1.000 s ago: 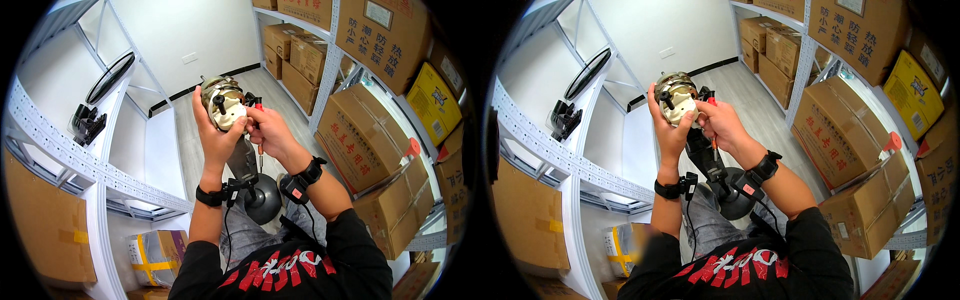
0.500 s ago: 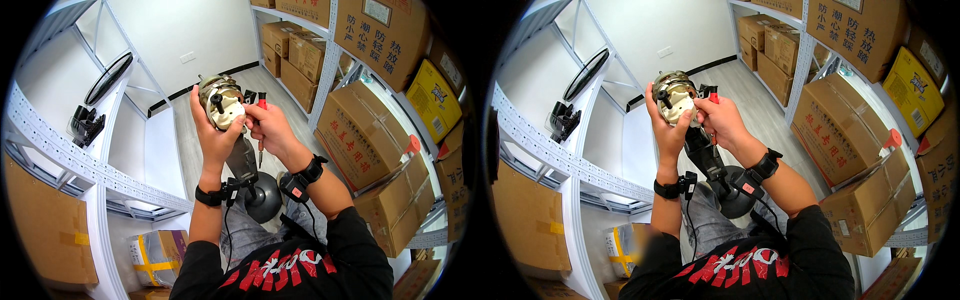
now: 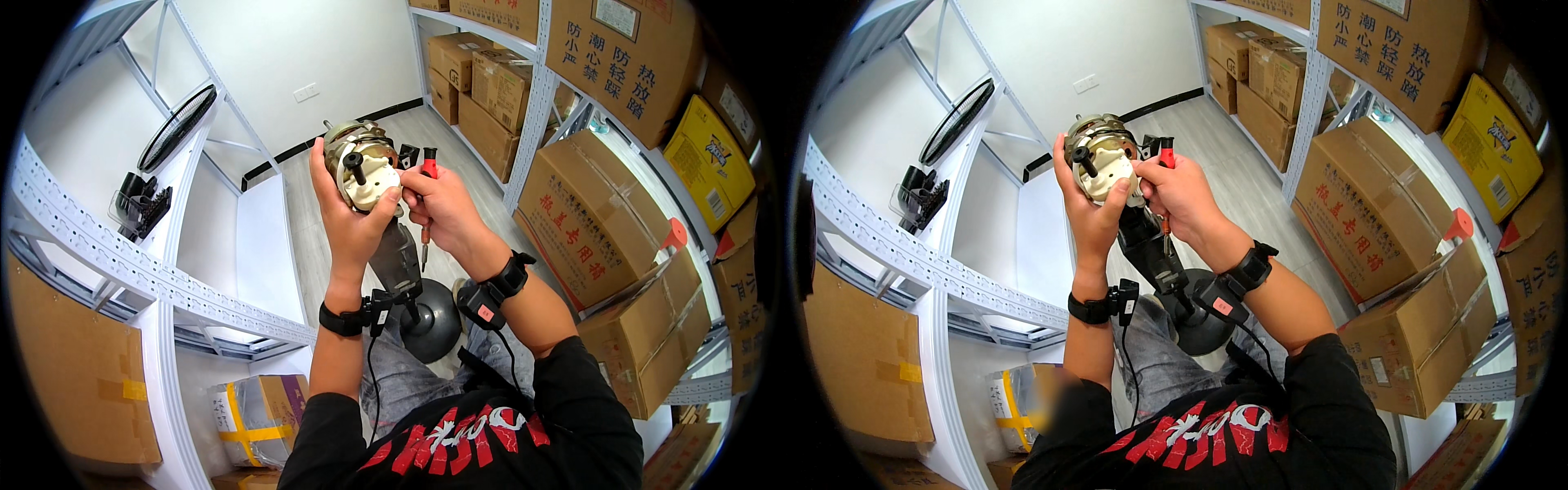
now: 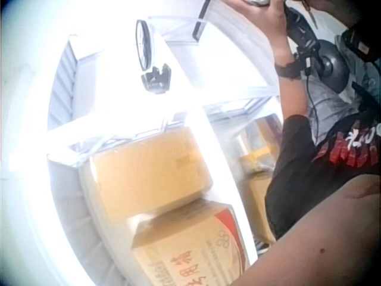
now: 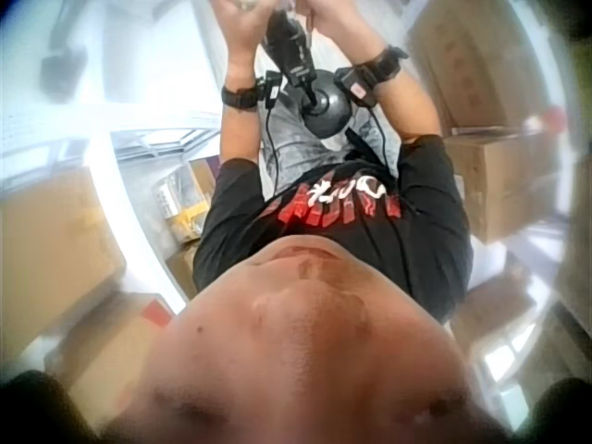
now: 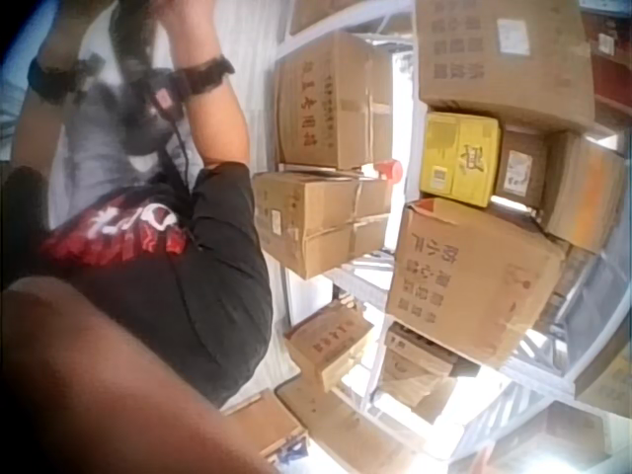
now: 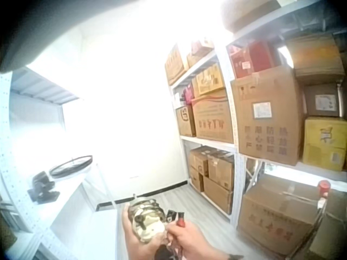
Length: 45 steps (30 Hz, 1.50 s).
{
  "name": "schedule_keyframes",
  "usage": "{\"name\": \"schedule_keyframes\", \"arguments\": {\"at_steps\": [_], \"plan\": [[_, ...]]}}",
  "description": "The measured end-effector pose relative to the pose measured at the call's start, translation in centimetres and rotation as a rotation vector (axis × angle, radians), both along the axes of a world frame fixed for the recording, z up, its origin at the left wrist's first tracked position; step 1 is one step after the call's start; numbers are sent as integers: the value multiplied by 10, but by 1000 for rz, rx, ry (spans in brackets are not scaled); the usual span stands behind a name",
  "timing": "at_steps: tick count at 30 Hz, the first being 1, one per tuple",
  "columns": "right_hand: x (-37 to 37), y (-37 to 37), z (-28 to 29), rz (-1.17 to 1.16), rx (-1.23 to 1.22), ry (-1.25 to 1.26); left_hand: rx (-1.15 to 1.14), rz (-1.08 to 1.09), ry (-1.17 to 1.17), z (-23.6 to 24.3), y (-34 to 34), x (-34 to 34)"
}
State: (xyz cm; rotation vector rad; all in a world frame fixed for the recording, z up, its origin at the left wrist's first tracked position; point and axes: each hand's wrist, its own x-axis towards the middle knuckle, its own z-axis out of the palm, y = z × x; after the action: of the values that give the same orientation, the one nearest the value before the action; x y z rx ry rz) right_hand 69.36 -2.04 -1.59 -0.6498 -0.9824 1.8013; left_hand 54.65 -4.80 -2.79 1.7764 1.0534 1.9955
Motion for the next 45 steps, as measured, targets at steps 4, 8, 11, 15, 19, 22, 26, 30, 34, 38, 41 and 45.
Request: {"name": "schedule_keyframes", "arguments": {"at_steps": [4,8,11,15,19,22,26,30,34,38,41,45], "plan": [[-2,-6,3,-29,-25,21,-9,-12,-9,-1,0,-1],[-5,-7,4,-53,-59,67,-13,-50,-39,3,-2,3],[-9,-8,4,-58,-79,89,1,-54,-39,4,-3,1],[-4,0,-2,41,-77,96,15,-38,-24,1,0,0],[-3,-1,0,70,-152,111,10,-53,-28,-1,3,-2],[-5,1,-1,89,-119,81,-11,-77,-53,1,0,-1],[-4,2,-3,90,-84,92,-29,-91,-63,3,-1,1],[-4,-1,-2,45,-51,80,-10,-76,-49,-1,1,-2],[-6,-5,1,-9,-66,83,-12,-59,-42,1,0,-1],[-4,-4,-1,-21,-46,77,-13,-78,-56,4,-2,1],[1,-8,2,-58,-22,12,-23,-80,-68,4,-2,1],[19,-17,3,-83,7,-14,-31,-81,-49,3,-1,-2]]}}
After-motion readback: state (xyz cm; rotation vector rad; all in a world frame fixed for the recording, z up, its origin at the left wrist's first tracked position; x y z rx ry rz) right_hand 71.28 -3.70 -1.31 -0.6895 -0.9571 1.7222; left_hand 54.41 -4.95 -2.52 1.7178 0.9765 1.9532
